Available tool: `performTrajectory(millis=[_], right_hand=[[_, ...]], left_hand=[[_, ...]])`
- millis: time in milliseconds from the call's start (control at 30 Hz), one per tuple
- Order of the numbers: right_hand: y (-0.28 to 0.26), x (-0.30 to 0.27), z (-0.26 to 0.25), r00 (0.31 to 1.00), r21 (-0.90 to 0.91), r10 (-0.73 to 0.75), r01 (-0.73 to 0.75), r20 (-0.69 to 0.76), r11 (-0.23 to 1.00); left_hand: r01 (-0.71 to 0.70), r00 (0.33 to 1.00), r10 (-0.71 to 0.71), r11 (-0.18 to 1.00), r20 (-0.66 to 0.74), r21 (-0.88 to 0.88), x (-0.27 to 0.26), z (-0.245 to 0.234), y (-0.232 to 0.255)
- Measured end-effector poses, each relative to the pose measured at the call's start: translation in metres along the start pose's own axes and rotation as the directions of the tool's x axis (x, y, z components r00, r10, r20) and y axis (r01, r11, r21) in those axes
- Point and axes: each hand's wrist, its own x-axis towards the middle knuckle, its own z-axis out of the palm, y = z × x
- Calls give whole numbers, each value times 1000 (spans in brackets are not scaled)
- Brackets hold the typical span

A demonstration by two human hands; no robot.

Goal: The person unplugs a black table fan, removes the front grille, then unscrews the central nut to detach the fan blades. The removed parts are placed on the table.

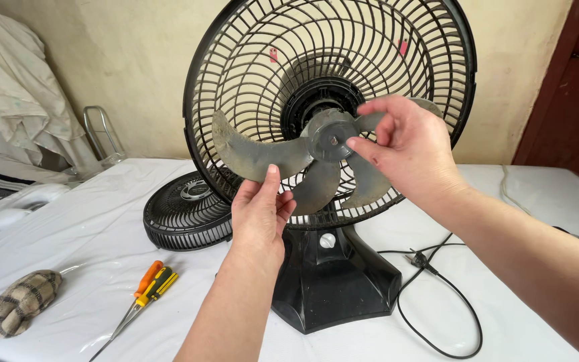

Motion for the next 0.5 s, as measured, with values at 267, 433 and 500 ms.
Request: performTrajectory(millis=[267,433,500], right_hand=[[3,66,-19,734,-399,-543,678,407,617],[6,88,-11,780,-241,-123,333,614,911],[8,86,-6,781,-210,-30,204,624,956]], left_hand=[[-275,961,238,859,139,432,7,15,-6],[-284,902,430,643,-29,711,-8,32,-4],[-271,828,560,406,-4,873,-11,37,-3]])
